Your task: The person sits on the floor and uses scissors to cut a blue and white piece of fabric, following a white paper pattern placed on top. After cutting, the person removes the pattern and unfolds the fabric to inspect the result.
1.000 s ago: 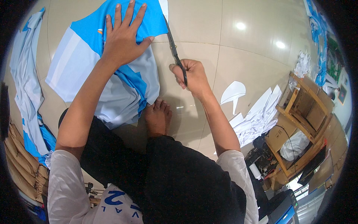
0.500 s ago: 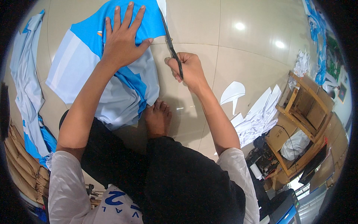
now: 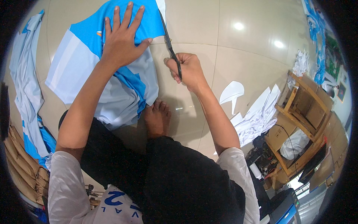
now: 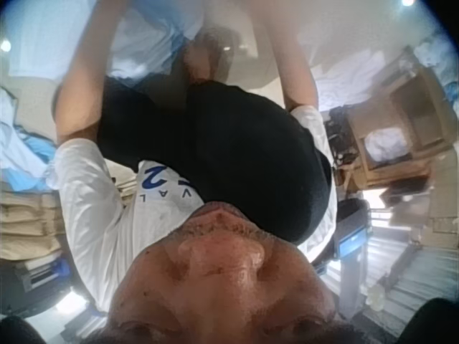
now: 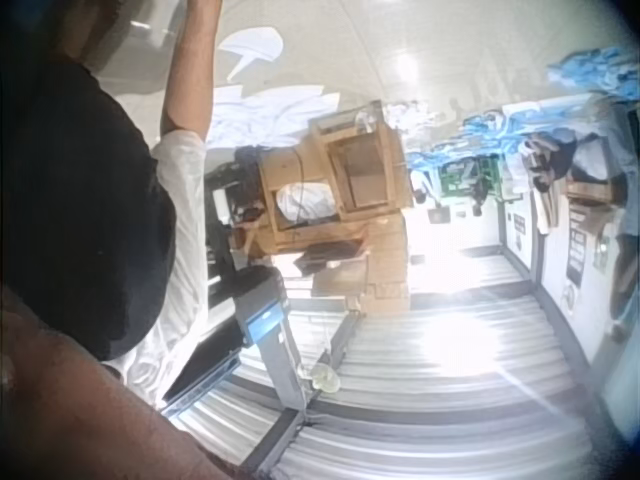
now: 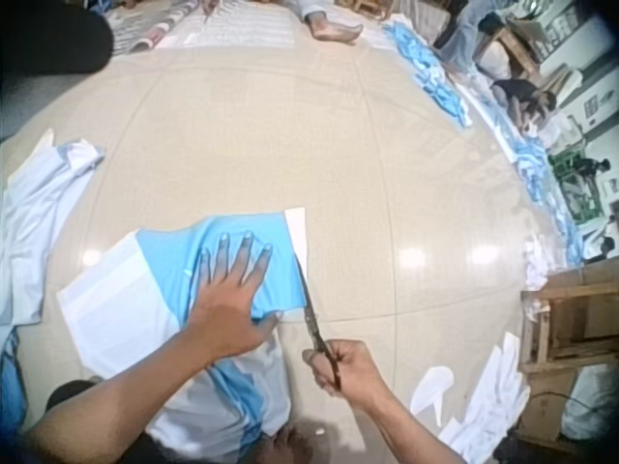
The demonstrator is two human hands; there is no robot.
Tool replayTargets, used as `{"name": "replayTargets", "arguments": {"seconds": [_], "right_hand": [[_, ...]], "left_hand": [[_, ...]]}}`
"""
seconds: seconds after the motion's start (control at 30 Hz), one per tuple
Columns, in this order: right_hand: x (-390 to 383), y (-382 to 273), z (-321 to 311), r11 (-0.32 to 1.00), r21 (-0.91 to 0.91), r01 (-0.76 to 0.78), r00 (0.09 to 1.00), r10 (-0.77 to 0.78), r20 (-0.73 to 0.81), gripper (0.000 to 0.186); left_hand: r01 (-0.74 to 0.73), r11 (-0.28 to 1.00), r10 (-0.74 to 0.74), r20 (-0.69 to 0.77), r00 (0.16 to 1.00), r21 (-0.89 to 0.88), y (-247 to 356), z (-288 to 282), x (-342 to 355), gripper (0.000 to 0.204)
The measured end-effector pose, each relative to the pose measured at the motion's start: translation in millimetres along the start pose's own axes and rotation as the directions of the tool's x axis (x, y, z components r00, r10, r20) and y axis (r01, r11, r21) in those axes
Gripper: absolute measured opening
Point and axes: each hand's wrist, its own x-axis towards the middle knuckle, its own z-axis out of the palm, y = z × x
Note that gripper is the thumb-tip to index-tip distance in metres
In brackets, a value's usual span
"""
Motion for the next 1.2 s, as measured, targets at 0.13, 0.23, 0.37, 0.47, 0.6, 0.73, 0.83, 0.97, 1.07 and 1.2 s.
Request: {"name": "replayTargets", "arguments": {"seconds": [0.13,0.23,0.37,0.47,0.6,0.73,0.83,0.97,1.07,1.2], "right_hand": [[1,2,-2,1.000,-0.027,0.005,1.000,-0.005,-0.001,0.033],[-1,-2,1,1.000,-0.021,-0.017,1.000,0.017,-0.007,0.033],[1,-9,3,1.000,-0.016,0.001,1.000,-0.001,-0.003,0.032],[7,-14,5,1.000,-0.014,0.011,1.000,-0.011,-0.001,0.031],[11,-16,9,1.000,0.021,0.017,1.000,-0.017,-0.011,0.031],[13,-16,10,0.999,0.028,0.024,1.000,-0.023,-0.016,0.030],[12,-14,9,0.999,0.024,0.031,0.999,-0.030,-0.018,0.029],[11,-14,8,1.000,0.015,0.027,1.000,-0.027,-0.012,0.029],[11,-15,9,1.000,0.016,0.021,1.000,-0.020,-0.012,0.030],[11,-17,10,1.000,0.006,0.021,1.000,-0.020,-0.023,0.031]], "left_hand": [[0.008,1.000,-0.008,0.014,1.000,-0.001,0,-2,1,0.103],[0.006,1.000,-0.006,-0.004,1.000,0.012,-1,3,0,0.103],[-0.005,0.999,0.005,-0.003,1.000,-0.044,0,-3,0,0.102],[-0.014,0.997,0.012,-0.014,1.000,-0.081,1,-5,-1,0.102],[-0.025,0.994,0.020,-0.048,0.999,-0.103,0,-4,-2,0.102],[-0.030,0.998,0.026,-0.086,0.996,-0.052,-2,2,-2,0.102],[-0.033,0.996,0.027,-0.078,0.997,-0.078,0,-1,-2,0.102],[-0.032,0.997,0.027,-0.078,0.997,-0.064,0,-2,-2,0.102],[-0.028,0.996,0.022,-0.066,0.998,-0.081,-1,-2,-2,0.102],[-0.022,0.995,0.018,-0.044,0.999,-0.095,1,-5,-2,0.101]]}}
